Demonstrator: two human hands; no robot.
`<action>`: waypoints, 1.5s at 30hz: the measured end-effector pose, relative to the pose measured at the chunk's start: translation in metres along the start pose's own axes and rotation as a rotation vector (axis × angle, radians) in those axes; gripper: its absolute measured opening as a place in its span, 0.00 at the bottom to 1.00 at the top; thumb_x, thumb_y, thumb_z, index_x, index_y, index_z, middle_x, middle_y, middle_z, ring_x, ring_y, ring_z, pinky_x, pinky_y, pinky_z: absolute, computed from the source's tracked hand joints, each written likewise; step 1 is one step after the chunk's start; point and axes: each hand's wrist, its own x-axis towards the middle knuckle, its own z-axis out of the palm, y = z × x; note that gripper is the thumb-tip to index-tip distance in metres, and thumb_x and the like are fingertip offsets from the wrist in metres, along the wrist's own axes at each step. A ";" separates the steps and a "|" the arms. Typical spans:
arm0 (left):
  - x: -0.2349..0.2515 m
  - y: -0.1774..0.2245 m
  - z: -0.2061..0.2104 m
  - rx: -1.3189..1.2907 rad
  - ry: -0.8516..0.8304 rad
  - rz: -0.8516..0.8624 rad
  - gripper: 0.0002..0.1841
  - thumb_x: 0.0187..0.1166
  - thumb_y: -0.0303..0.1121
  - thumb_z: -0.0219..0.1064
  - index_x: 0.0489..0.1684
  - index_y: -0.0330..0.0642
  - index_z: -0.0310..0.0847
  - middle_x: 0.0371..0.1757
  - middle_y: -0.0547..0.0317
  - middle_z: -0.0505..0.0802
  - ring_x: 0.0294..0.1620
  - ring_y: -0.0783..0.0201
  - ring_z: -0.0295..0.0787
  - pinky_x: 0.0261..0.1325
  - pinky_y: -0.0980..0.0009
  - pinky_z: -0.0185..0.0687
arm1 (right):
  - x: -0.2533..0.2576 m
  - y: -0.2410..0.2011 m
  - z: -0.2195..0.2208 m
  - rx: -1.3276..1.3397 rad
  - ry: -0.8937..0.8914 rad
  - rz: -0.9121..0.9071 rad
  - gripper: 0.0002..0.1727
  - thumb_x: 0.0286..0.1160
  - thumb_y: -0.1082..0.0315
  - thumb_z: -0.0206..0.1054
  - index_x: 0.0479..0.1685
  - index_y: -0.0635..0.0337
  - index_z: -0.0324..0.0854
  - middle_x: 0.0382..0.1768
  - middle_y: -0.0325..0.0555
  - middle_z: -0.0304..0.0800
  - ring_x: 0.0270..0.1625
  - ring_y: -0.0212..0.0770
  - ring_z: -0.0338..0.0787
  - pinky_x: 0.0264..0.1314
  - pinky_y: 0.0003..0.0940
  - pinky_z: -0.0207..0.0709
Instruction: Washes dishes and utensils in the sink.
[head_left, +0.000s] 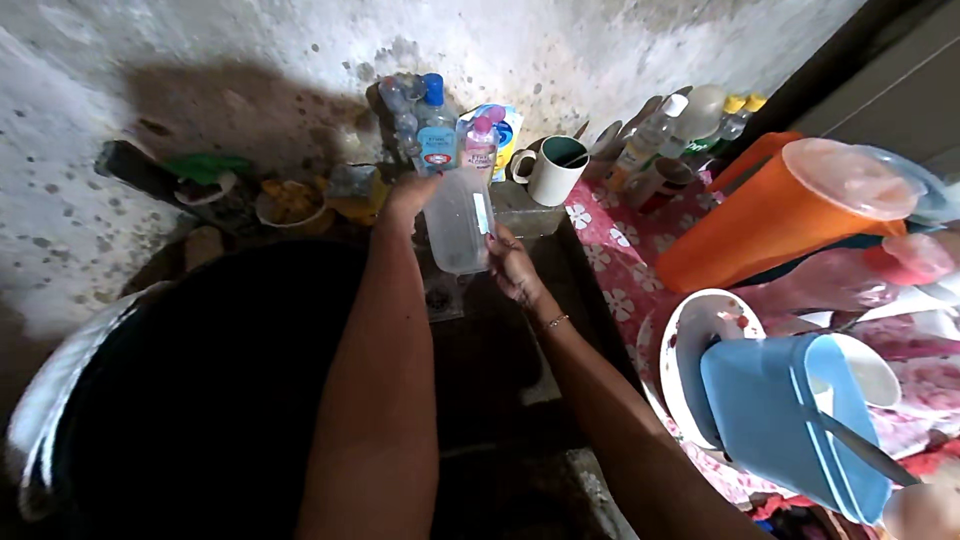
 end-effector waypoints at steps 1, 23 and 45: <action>0.002 -0.001 0.000 -0.006 -0.011 -0.006 0.35 0.89 0.54 0.58 0.86 0.37 0.62 0.82 0.27 0.71 0.80 0.28 0.67 0.70 0.27 0.67 | 0.001 -0.001 0.004 0.037 -0.016 0.002 0.23 0.95 0.59 0.48 0.86 0.40 0.63 0.46 0.37 0.82 0.35 0.25 0.80 0.39 0.21 0.76; 0.005 -0.007 0.000 0.071 -0.186 0.133 0.29 0.83 0.45 0.69 0.76 0.35 0.72 0.69 0.35 0.84 0.70 0.37 0.80 0.68 0.35 0.73 | -0.023 -0.045 -0.049 -0.696 0.300 -0.184 0.39 0.71 0.64 0.79 0.84 0.59 0.68 0.55 0.61 0.90 0.50 0.53 0.91 0.54 0.50 0.85; 0.002 -0.010 -0.001 0.231 -0.113 0.130 0.22 0.88 0.37 0.63 0.75 0.34 0.74 0.72 0.32 0.82 0.70 0.35 0.80 0.69 0.34 0.71 | -0.056 -0.054 -0.060 -0.692 0.338 -0.098 0.37 0.70 0.69 0.78 0.84 0.57 0.71 0.62 0.65 0.88 0.58 0.61 0.89 0.58 0.59 0.82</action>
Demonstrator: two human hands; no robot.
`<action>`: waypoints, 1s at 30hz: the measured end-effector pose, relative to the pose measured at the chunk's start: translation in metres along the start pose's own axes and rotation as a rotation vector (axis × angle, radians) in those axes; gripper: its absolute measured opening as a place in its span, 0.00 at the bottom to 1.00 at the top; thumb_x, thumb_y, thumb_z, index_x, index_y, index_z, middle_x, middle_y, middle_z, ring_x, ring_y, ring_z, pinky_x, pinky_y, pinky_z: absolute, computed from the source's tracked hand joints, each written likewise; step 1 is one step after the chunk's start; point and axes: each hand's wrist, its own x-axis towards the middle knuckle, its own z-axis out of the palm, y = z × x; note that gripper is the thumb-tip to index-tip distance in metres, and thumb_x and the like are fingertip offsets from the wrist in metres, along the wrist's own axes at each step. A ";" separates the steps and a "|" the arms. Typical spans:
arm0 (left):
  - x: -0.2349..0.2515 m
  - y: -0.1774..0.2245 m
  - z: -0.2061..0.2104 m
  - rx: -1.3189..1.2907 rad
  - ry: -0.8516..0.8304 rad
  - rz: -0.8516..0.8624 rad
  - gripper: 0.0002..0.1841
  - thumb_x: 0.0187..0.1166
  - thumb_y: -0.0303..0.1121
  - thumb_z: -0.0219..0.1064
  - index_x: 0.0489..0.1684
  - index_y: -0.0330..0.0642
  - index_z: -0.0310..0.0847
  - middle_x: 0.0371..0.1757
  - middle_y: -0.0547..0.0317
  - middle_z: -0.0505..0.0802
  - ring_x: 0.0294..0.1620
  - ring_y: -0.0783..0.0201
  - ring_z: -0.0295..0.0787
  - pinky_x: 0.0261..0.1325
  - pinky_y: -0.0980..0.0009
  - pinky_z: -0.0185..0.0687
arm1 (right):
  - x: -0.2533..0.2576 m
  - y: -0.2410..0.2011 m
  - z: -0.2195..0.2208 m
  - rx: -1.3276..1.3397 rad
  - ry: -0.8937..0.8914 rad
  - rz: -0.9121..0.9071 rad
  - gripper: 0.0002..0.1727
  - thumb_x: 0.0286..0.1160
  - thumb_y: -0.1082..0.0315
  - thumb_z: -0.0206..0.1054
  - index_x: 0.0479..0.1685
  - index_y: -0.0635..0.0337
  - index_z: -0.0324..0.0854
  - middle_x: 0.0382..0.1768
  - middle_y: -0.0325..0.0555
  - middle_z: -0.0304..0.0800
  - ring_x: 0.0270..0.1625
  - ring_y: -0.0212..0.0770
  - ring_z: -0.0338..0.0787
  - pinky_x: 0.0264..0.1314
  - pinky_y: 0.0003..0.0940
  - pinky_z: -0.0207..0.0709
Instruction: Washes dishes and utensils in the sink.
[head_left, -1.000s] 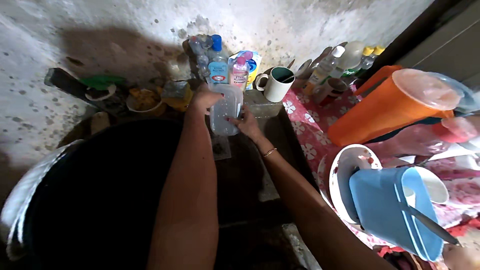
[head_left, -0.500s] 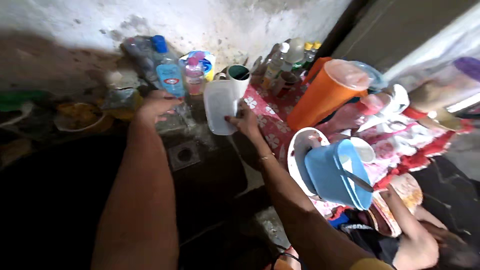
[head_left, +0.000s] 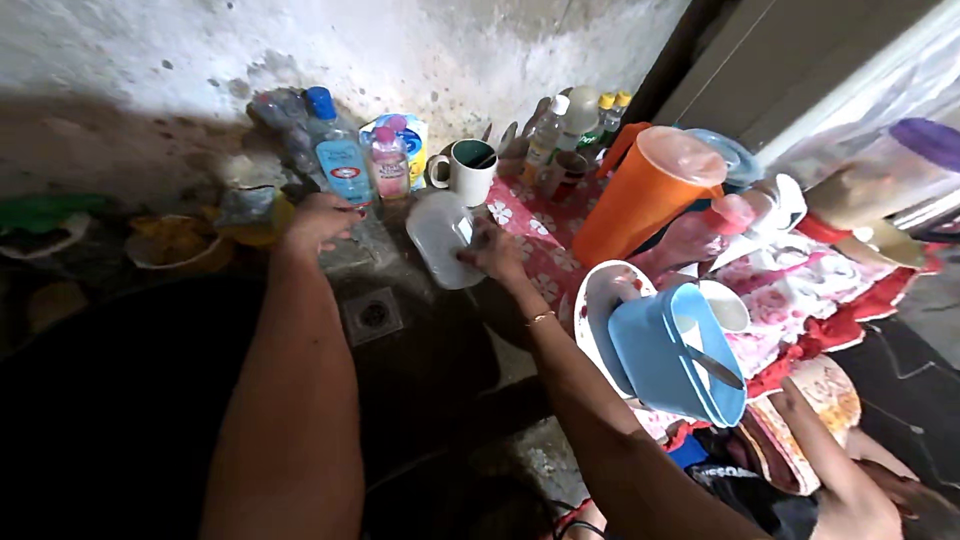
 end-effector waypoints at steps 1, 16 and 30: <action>0.001 0.000 -0.001 -0.003 0.007 0.002 0.21 0.88 0.36 0.64 0.75 0.34 0.75 0.72 0.32 0.82 0.69 0.35 0.80 0.69 0.33 0.72 | 0.003 0.002 0.001 0.079 -0.035 -0.007 0.34 0.73 0.66 0.76 0.82 0.54 0.71 0.56 0.56 0.90 0.49 0.50 0.90 0.50 0.47 0.85; 0.004 0.003 -0.001 0.036 -0.032 0.007 0.22 0.89 0.34 0.62 0.77 0.33 0.72 0.72 0.30 0.81 0.69 0.34 0.80 0.68 0.34 0.73 | 0.134 -0.053 -0.048 0.230 0.350 -0.284 0.43 0.78 0.61 0.73 0.90 0.68 0.57 0.61 0.61 0.88 0.55 0.47 0.89 0.61 0.44 0.81; 0.013 0.003 0.000 0.052 -0.060 -0.005 0.21 0.88 0.34 0.64 0.75 0.33 0.73 0.72 0.31 0.81 0.70 0.35 0.80 0.67 0.35 0.73 | 0.170 -0.039 -0.072 -0.188 0.262 -0.001 0.29 0.86 0.49 0.64 0.62 0.71 0.84 0.59 0.67 0.88 0.64 0.62 0.87 0.70 0.62 0.74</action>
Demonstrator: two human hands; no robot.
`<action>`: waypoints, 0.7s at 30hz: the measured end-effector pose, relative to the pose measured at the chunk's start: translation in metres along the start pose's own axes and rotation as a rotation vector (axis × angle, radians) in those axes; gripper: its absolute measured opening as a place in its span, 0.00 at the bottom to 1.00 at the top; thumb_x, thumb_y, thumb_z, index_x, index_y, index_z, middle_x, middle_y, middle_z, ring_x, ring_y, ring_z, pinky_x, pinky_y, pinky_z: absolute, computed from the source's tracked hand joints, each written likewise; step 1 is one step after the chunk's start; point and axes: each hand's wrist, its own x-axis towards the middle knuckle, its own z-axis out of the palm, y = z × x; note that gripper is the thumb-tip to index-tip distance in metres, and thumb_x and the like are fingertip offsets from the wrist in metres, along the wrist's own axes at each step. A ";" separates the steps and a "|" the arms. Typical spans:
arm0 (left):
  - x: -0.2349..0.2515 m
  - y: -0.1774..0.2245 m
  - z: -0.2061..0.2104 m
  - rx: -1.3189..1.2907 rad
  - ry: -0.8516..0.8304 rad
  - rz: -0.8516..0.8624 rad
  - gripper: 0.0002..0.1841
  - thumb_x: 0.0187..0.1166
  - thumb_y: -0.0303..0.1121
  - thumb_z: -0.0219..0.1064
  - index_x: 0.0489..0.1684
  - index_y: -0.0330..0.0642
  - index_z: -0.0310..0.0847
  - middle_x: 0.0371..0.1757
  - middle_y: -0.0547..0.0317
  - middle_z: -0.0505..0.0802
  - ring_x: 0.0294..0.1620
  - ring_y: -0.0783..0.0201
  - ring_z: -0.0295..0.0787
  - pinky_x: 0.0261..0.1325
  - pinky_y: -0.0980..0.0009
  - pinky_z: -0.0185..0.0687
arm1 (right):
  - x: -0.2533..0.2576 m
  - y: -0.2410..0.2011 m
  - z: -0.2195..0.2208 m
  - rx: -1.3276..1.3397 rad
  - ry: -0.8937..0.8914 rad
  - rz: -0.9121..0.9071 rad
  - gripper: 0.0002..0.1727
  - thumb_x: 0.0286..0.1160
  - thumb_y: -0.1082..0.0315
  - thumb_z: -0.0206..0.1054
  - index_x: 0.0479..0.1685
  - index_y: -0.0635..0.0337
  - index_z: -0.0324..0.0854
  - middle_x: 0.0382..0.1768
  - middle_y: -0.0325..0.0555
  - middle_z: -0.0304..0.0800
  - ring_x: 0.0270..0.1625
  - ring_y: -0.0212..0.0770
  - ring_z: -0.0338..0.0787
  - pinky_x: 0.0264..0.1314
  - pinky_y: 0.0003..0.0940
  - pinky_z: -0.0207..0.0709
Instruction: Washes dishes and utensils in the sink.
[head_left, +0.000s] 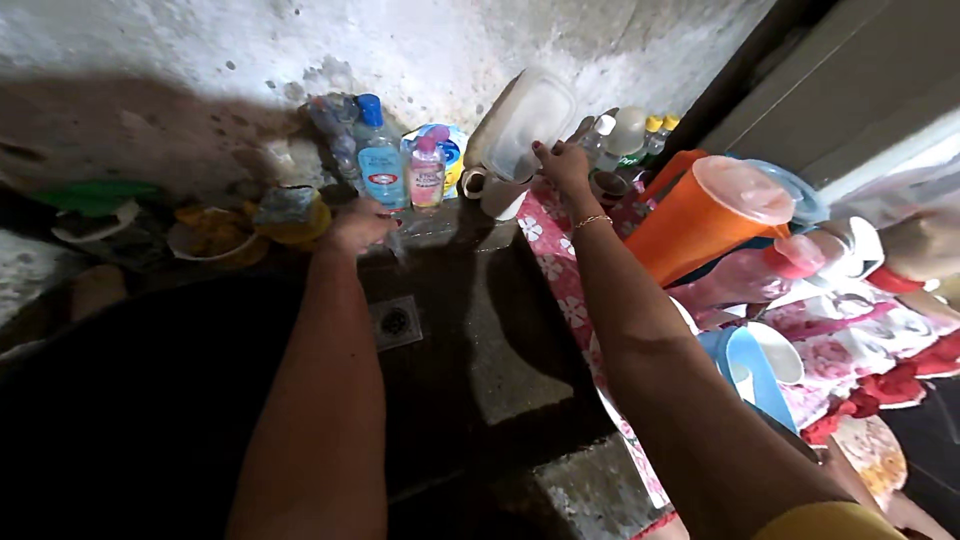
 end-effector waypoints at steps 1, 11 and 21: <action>-0.001 0.001 0.000 -0.006 0.001 -0.001 0.21 0.88 0.34 0.63 0.75 0.32 0.73 0.73 0.31 0.81 0.70 0.35 0.79 0.67 0.35 0.73 | -0.002 -0.002 -0.002 -0.011 0.006 0.030 0.30 0.86 0.47 0.63 0.59 0.71 0.85 0.58 0.67 0.89 0.63 0.61 0.88 0.69 0.61 0.75; 0.000 -0.003 0.000 -0.006 0.013 0.008 0.21 0.88 0.34 0.63 0.74 0.33 0.74 0.71 0.31 0.82 0.69 0.34 0.81 0.67 0.34 0.74 | -0.013 0.001 -0.007 0.081 0.092 0.177 0.36 0.80 0.39 0.67 0.54 0.72 0.85 0.52 0.64 0.90 0.54 0.56 0.91 0.62 0.55 0.81; 0.002 -0.001 0.001 0.000 0.002 -0.001 0.22 0.88 0.34 0.63 0.76 0.33 0.72 0.74 0.30 0.80 0.70 0.34 0.80 0.67 0.34 0.73 | -0.022 0.011 -0.012 0.133 0.127 0.178 0.32 0.83 0.41 0.64 0.53 0.69 0.87 0.52 0.61 0.91 0.56 0.54 0.89 0.63 0.55 0.76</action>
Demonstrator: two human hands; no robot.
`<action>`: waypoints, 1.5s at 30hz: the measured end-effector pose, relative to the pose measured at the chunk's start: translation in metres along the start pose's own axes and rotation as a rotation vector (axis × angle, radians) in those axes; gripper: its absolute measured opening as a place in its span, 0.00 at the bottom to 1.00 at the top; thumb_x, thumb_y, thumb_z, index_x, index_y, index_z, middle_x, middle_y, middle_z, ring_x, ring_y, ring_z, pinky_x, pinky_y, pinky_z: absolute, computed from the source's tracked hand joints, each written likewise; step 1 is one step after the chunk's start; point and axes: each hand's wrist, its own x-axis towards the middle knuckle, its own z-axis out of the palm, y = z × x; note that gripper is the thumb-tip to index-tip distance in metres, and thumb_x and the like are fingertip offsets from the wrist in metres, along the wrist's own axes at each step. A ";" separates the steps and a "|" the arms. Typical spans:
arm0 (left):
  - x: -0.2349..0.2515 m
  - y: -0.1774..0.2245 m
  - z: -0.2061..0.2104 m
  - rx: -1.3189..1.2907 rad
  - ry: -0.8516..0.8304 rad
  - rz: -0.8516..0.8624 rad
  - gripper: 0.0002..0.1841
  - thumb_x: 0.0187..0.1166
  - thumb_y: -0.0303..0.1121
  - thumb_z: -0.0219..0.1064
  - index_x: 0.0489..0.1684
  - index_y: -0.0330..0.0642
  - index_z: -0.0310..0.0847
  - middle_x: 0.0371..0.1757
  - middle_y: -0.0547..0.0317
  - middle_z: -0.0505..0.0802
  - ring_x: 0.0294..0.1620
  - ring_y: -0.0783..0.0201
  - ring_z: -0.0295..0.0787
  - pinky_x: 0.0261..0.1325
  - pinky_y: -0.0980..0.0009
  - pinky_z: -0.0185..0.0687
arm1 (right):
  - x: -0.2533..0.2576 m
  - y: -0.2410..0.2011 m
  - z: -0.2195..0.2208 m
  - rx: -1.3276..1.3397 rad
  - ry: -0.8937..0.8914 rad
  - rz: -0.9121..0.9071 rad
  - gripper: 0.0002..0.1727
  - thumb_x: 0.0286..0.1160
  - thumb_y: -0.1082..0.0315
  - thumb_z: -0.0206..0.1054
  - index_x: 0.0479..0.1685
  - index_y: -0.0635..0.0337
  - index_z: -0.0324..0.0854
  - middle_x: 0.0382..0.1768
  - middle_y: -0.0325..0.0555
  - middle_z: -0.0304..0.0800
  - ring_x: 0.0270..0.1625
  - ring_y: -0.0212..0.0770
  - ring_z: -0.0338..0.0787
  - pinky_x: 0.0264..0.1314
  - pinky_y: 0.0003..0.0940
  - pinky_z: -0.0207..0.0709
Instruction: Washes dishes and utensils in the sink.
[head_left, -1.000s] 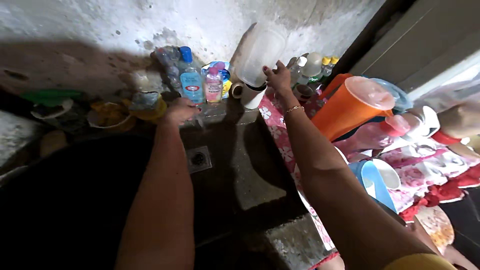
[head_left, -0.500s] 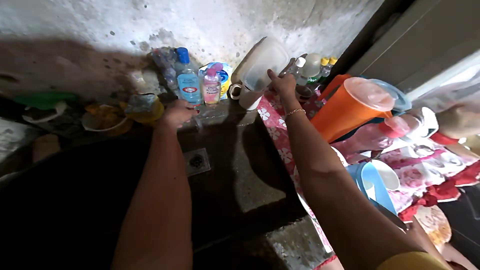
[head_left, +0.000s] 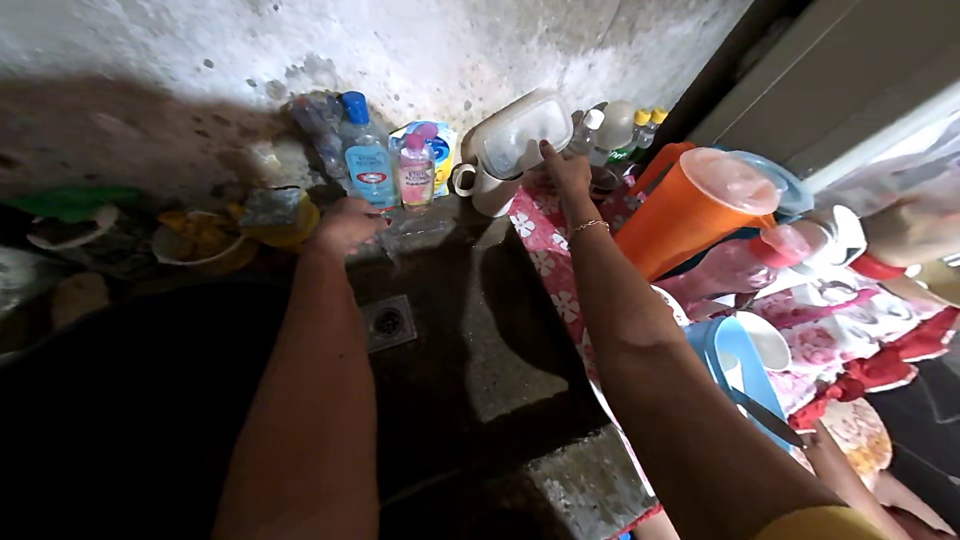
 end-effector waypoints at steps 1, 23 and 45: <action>0.001 -0.001 -0.001 0.009 -0.001 0.003 0.21 0.88 0.34 0.63 0.76 0.33 0.72 0.74 0.30 0.80 0.71 0.33 0.79 0.67 0.33 0.73 | -0.003 -0.001 -0.003 -0.035 -0.009 -0.019 0.32 0.84 0.42 0.64 0.55 0.70 0.86 0.54 0.63 0.90 0.59 0.56 0.88 0.65 0.57 0.75; -0.017 -0.001 0.018 0.377 0.032 0.185 0.20 0.91 0.33 0.58 0.56 0.16 0.79 0.55 0.15 0.85 0.56 0.22 0.82 0.61 0.26 0.69 | -0.325 0.070 -0.254 -0.646 0.084 -0.491 0.17 0.73 0.54 0.73 0.41 0.62 0.90 0.36 0.54 0.94 0.39 0.53 0.94 0.42 0.50 0.86; -0.155 0.074 0.117 -0.098 -0.093 0.206 0.18 0.93 0.28 0.51 0.78 0.39 0.70 0.57 0.40 0.84 0.44 0.57 0.82 0.45 0.59 0.80 | -0.278 0.061 -0.152 -0.457 -0.165 -1.023 0.14 0.76 0.72 0.69 0.57 0.59 0.92 0.55 0.54 0.94 0.66 0.59 0.90 0.80 0.69 0.65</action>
